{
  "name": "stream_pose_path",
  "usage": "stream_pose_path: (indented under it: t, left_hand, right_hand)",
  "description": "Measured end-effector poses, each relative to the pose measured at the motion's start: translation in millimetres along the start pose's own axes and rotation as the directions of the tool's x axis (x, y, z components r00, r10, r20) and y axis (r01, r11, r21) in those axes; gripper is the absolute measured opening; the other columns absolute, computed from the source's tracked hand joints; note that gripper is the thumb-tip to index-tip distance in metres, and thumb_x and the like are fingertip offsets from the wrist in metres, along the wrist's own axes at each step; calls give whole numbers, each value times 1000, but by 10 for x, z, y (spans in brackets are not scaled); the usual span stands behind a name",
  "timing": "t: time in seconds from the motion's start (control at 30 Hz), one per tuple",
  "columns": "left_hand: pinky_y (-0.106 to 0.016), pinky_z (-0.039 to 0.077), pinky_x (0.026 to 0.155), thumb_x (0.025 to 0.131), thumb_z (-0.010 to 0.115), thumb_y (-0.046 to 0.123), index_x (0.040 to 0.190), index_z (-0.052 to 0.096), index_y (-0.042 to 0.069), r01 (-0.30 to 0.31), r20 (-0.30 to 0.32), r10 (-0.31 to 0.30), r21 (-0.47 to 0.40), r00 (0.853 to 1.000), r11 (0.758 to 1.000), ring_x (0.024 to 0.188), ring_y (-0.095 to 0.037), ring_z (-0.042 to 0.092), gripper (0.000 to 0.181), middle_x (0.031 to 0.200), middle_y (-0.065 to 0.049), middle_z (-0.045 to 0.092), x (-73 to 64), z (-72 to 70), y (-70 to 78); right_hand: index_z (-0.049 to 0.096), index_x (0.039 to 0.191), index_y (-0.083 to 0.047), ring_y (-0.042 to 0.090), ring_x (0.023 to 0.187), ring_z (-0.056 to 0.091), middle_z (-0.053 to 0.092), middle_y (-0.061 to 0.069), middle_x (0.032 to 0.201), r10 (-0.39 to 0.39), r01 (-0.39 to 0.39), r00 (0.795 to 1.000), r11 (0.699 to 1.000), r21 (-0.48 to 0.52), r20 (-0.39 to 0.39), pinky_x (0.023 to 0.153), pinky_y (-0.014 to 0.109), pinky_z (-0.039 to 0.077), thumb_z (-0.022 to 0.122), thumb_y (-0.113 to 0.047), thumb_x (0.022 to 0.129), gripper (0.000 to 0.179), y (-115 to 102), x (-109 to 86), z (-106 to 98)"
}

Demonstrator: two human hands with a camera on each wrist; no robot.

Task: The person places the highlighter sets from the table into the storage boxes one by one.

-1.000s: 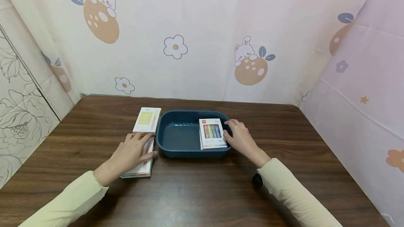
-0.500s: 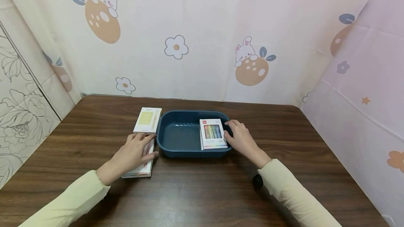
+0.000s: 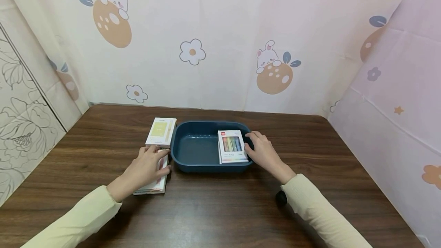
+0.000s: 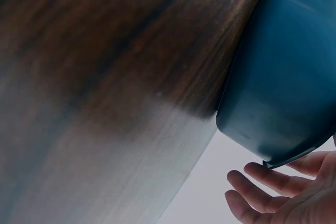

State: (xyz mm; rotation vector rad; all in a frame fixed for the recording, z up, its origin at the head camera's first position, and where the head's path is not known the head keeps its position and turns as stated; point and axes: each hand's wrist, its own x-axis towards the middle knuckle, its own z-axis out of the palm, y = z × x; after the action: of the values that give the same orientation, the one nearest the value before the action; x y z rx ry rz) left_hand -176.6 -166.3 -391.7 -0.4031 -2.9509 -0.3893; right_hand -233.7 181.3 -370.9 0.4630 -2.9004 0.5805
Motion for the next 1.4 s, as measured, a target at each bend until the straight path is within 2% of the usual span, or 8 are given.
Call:
stream_pose_path:
  t: [0.27, 0.5, 0.6, 0.8, 0.9, 1.03, 1.3, 1.4]
  left_hand:
    - [-52, 47, 72, 73, 70, 34, 118, 61, 9, 12, -13, -12, -35, 1000, 999, 101, -41, 46, 52, 108, -18, 58, 26, -4, -5]
    - [-52, 41, 85, 71, 70, 31, 115, 63, 9, -7, -32, 5, -62, 999, 998, 101, -36, 48, 50, 106, -15, 61, 5, -22, -24]
    - [-50, 41, 84, 71, 69, 29, 115, 63, 10, -3, -33, 1, -64, 999, 998, 100, -36, 47, 49, 105, -13, 61, -7, -51, -37]
    - [-46, 47, 61, 71, 70, 31, 118, 61, 15, 46, 0, -46, -65, 999, 997, 96, -41, 44, 50, 112, -19, 56, -8, -164, -54]
    - [-44, 46, 57, 71, 70, 30, 117, 62, 15, 50, -5, -50, -55, 999, 997, 93, -41, 44, 49, 109, -19, 56, 5, -225, -67]
    - [-46, 47, 59, 71, 69, 29, 114, 63, 15, 38, -23, -39, -38, 999, 999, 94, -42, 44, 45, 104, -18, 57, 30, -299, -85]
    - [-45, 47, 56, 72, 67, 29, 117, 61, 17, 36, -20, -37, -30, 999, 999, 96, -43, 43, 47, 110, -21, 55, 123, -498, -57]
    - [-47, 45, 69, 72, 67, 28, 117, 61, 17, 12, -30, -13, -28, 999, 1000, 98, -39, 44, 47, 108, -19, 56, 175, -571, -16]
  right_hand:
    - [54, 122, -1, 39, 115, 48, 49, 20, 129, -4, 4, 1000, 1000, 6, -5, 91, 57, 39, 52, -22, 90, 38, -6, -5, -7]
    - [53, 123, -1, 39, 115, 47, 48, 20, 130, -2, 2, 1000, 1000, -3, 3, 92, 57, 38, 52, -23, 90, 39, -14, -7, -12]
    - [53, 122, -1, 38, 115, 48, 48, 20, 130, -6, 6, 1000, 1000, -19, -1, 93, 56, 38, 52, -23, 90, 39, -14, -6, -12]
    - [54, 122, -2, 38, 115, 48, 48, 19, 129, -13, 13, 1000, 999, -37, -10, 93, 55, 39, 51, -24, 90, 39, -10, -8, -8]
    - [54, 122, -1, 38, 114, 48, 48, 19, 129, -13, 12, 1000, 999, -41, -11, 93, 55, 39, 51, -24, 90, 39, -8, -7, -7]
    - [54, 121, -1, 37, 114, 48, 48, 20, 130, -12, 12, 1000, 999, -41, -11, 93, 55, 39, 52, -23, 90, 39, -9, -10, -4]
    - [53, 122, -1, 38, 114, 48, 47, 20, 130, -13, 12, 1000, 999, -42, -7, 93, 54, 39, 52, -23, 90, 39, -20, -13, -14]
    - [53, 122, -1, 38, 114, 48, 47, 20, 130, -11, 11, 1000, 999, -43, -5, 93, 54, 39, 52, -23, 90, 39, -23, -14, -18]
